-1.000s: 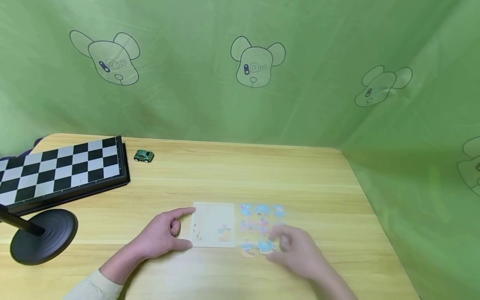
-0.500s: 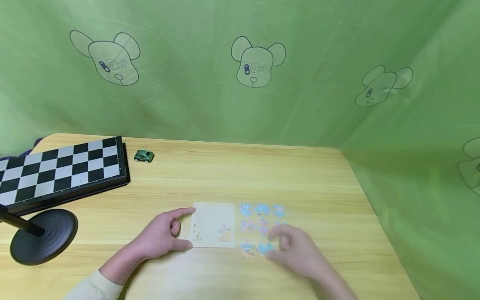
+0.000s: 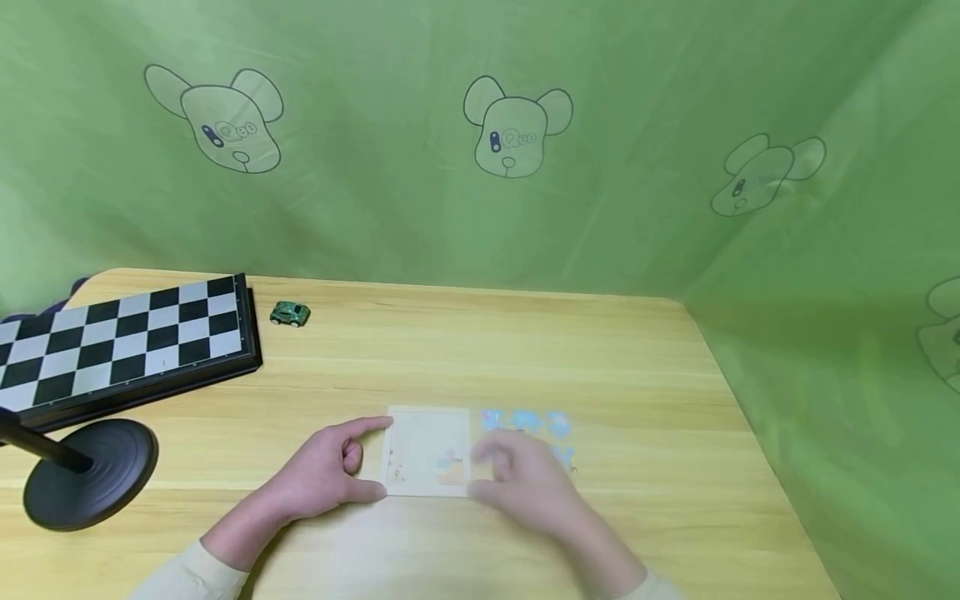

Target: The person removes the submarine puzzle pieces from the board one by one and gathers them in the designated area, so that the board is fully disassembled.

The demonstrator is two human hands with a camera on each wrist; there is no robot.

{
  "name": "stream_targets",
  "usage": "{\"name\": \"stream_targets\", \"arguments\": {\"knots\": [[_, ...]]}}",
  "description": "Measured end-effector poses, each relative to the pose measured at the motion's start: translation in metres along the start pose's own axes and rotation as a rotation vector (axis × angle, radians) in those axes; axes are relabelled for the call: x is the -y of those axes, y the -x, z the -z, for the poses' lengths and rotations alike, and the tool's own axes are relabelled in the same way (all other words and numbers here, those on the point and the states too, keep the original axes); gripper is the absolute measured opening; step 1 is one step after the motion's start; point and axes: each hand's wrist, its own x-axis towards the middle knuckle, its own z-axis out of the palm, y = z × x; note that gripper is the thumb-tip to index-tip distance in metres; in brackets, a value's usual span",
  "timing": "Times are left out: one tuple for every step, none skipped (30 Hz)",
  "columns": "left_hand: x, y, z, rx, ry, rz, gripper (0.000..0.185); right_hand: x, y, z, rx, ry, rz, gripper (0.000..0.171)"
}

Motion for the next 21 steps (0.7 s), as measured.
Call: {"name": "stream_targets", "arguments": {"knots": [[0.000, 0.000, 0.000, -0.002, 0.000, -0.004, 0.088, 0.002, -0.002, -0.002, 0.005, 0.015, -0.003, 0.031], [0.000, 0.000, 0.000, -0.004, -0.002, -0.006, 0.088, 0.004, -0.005, -0.004, 0.010, 0.028, -0.006, 0.031], [0.000, 0.000, 0.000, -0.005, -0.002, -0.007, 0.088, 0.006, -0.007, -0.006, 0.016, 0.038, -0.007, 0.031], [0.000, 0.000, 0.000, -0.005, -0.002, -0.007, 0.088, 0.007, -0.009, -0.008, 0.022, 0.049, -0.006, 0.032], [0.000, 0.000, 0.000, -0.005, -0.002, -0.006, 0.088, 0.009, -0.010, -0.009, 0.027, 0.062, -0.007, 0.032], [0.000, 0.000, 0.000, -0.004, -0.001, -0.005, 0.088, 0.011, -0.012, -0.010, 0.031, 0.071, -0.005, 0.032], [0.000, 0.000, 0.000, -0.003, -0.002, -0.004, 0.088, 0.012, -0.013, -0.011, 0.034, 0.080, -0.005, 0.032], [0.000, 0.000, 0.000, -0.003, -0.003, -0.003, 0.088, 0.013, -0.015, -0.012, 0.037, 0.089, -0.003, 0.032], [0.000, 0.000, 0.000, -0.002, -0.002, -0.002, 0.088, 0.014, -0.016, -0.012, 0.037, 0.098, -0.003, 0.031], [0.000, 0.000, 0.000, -0.001, -0.002, -0.002, 0.088, 0.015, -0.017, -0.013, 0.036, 0.109, -0.004, 0.031], [0.000, 0.000, -0.001, -0.001, -0.003, -0.002, 0.088, 0.016, -0.019, -0.013, 0.035, 0.115, -0.008, 0.030], [0.000, 0.000, -0.001, 0.000, -0.003, -0.001, 0.088, 0.017, -0.020, -0.014, 0.032, 0.121, -0.009, 0.029], [0.000, 0.000, -0.001, 0.001, -0.003, -0.001, 0.088, 0.017, -0.021, -0.014, 0.029, 0.129, -0.014, 0.028], [0.000, 0.000, -0.001, 0.001, -0.005, -0.002, 0.088, 0.018, -0.023, -0.014, 0.024, 0.133, -0.017, 0.028], [0.000, 0.000, -0.001, 0.001, -0.006, -0.003, 0.087, 0.018, -0.024, -0.015, 0.018, 0.136, -0.020, 0.027], [0.000, 0.000, -0.001, 0.000, -0.008, -0.004, 0.087, 0.018, -0.025, -0.015, 0.013, 0.138, -0.025, 0.027], [0.000, 0.000, -0.001, -0.001, -0.009, -0.005, 0.087, 0.019, -0.026, -0.015, 0.006, 0.138, -0.030, 0.026], [0.000, 0.000, -0.001, -0.003, -0.011, -0.006, 0.087, 0.019, -0.027, -0.015, -0.001, 0.137, -0.036, 0.026], [0.000, 0.000, -0.001, -0.004, -0.013, -0.008, 0.087, 0.019, -0.028, -0.016, -0.008, 0.137, -0.042, 0.026], [0.000, 0.000, -0.001, -0.005, -0.014, -0.009, 0.087, 0.019, -0.029, -0.016, -0.014, 0.134, -0.048, 0.026], [-0.001, 0.000, 0.000, -0.005, -0.015, -0.009, 0.087, 0.019, -0.029, -0.016, -0.019, 0.133, -0.055, 0.026]]}}
